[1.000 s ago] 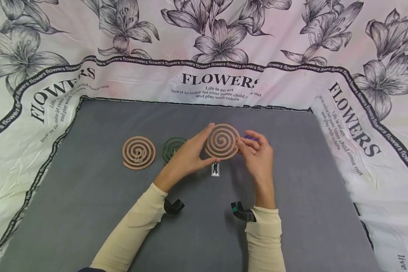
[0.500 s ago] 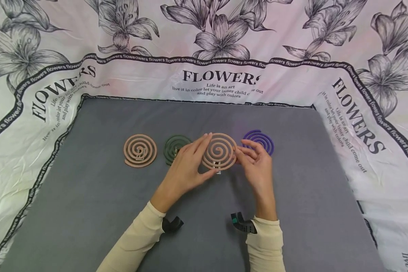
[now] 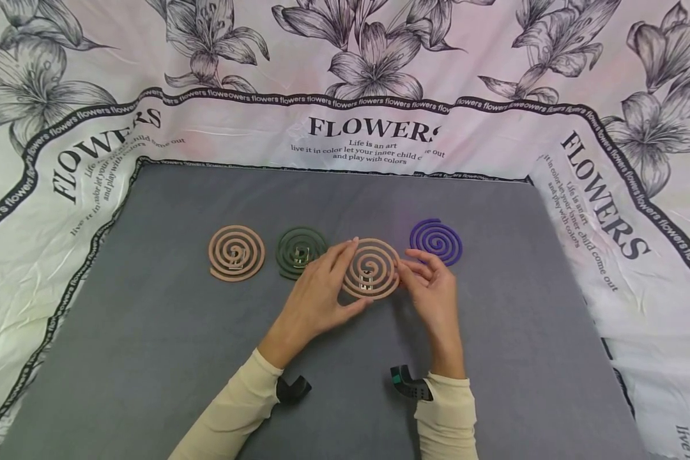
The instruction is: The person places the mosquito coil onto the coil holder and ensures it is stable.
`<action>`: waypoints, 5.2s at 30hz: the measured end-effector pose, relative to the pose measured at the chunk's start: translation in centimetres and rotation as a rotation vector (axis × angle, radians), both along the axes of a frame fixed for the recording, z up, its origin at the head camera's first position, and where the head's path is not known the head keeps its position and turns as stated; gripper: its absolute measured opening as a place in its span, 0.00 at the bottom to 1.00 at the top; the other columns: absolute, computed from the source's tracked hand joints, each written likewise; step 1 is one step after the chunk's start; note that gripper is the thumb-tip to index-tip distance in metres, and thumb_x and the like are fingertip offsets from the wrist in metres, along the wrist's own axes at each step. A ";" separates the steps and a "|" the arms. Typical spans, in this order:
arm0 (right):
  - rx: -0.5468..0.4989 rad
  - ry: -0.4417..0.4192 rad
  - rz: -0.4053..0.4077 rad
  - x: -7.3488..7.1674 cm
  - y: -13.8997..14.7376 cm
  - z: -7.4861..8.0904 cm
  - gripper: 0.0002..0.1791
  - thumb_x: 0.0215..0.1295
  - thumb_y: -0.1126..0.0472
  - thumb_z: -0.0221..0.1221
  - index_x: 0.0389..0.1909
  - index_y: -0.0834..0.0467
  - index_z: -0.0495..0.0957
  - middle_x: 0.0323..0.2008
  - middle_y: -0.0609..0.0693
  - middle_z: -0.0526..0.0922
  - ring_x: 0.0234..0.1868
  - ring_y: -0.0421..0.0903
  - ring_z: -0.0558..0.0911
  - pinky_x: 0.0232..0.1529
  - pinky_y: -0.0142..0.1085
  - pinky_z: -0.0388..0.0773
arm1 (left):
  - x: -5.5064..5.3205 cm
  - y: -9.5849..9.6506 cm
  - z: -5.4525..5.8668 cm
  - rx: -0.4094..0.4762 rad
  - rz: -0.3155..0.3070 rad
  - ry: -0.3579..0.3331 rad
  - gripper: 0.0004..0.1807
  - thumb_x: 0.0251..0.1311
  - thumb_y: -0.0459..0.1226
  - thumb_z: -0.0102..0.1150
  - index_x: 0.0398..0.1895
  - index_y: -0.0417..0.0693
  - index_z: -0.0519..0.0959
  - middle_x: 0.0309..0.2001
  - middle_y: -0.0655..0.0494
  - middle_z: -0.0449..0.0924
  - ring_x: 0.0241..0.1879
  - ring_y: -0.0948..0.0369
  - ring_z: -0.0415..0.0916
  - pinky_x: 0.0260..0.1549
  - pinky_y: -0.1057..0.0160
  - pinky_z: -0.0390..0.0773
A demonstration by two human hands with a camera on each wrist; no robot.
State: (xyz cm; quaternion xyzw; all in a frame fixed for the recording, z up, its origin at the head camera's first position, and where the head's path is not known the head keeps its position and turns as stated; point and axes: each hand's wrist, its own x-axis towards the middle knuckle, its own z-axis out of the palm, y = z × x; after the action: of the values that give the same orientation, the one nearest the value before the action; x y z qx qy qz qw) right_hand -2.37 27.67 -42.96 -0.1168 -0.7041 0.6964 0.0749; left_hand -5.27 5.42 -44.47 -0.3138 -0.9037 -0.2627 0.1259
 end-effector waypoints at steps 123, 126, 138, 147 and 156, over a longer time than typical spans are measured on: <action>0.030 0.038 -0.522 -0.3 9.2 -1.1 0.11 0.74 0.71 0.59 0.53 0.67 0.81 0.31 0.51 0.91 0.28 0.41 0.90 0.34 0.31 0.87 | 2.1 8.4 0.1 -0.238 -0.322 0.003 0.26 0.80 0.49 0.54 0.74 0.50 0.76 0.74 0.53 0.74 0.74 0.59 0.71 0.72 0.62 0.70; 0.078 -0.043 -0.506 -0.3 9.7 -1.6 0.12 0.74 0.69 0.60 0.55 0.66 0.80 0.30 0.46 0.90 0.28 0.38 0.90 0.35 0.29 0.87 | 2.7 9.9 -0.8 -0.348 -0.363 -0.026 0.28 0.81 0.49 0.51 0.78 0.51 0.72 0.78 0.54 0.69 0.77 0.60 0.66 0.73 0.64 0.67; 0.403 -0.158 -0.401 -1.2 10.9 -2.6 0.20 0.76 0.63 0.60 0.63 0.67 0.78 0.50 0.65 0.88 0.29 0.28 0.86 0.34 0.24 0.85 | 2.7 12.8 -1.7 -0.469 -0.366 -0.016 0.31 0.80 0.51 0.52 0.81 0.51 0.67 0.81 0.54 0.63 0.79 0.60 0.61 0.76 0.63 0.64; 0.633 -0.253 -0.314 -2.4 11.3 -2.3 0.24 0.77 0.52 0.59 0.67 0.59 0.79 0.55 0.58 0.89 0.41 0.40 0.85 0.39 0.24 0.76 | 2.1 13.4 -1.9 -0.464 -0.356 -0.051 0.33 0.78 0.53 0.55 0.81 0.51 0.67 0.81 0.53 0.63 0.79 0.59 0.62 0.76 0.62 0.64; 0.695 -0.271 -0.202 -4.0 10.7 -1.8 0.28 0.76 0.49 0.61 0.70 0.59 0.76 0.57 0.59 0.87 0.52 0.54 0.84 0.45 0.33 0.74 | 2.1 13.8 -2.0 -0.492 -0.334 -0.040 0.34 0.76 0.51 0.58 0.80 0.52 0.68 0.80 0.56 0.65 0.79 0.62 0.61 0.76 0.62 0.64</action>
State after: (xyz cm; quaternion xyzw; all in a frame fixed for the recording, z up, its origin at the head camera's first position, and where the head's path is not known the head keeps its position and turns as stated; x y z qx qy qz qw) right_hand -6.40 38.36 -44.74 -0.2443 -0.8865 0.3836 0.0848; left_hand -3.20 19.21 -46.48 -0.4738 -0.8785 -0.0590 -0.0166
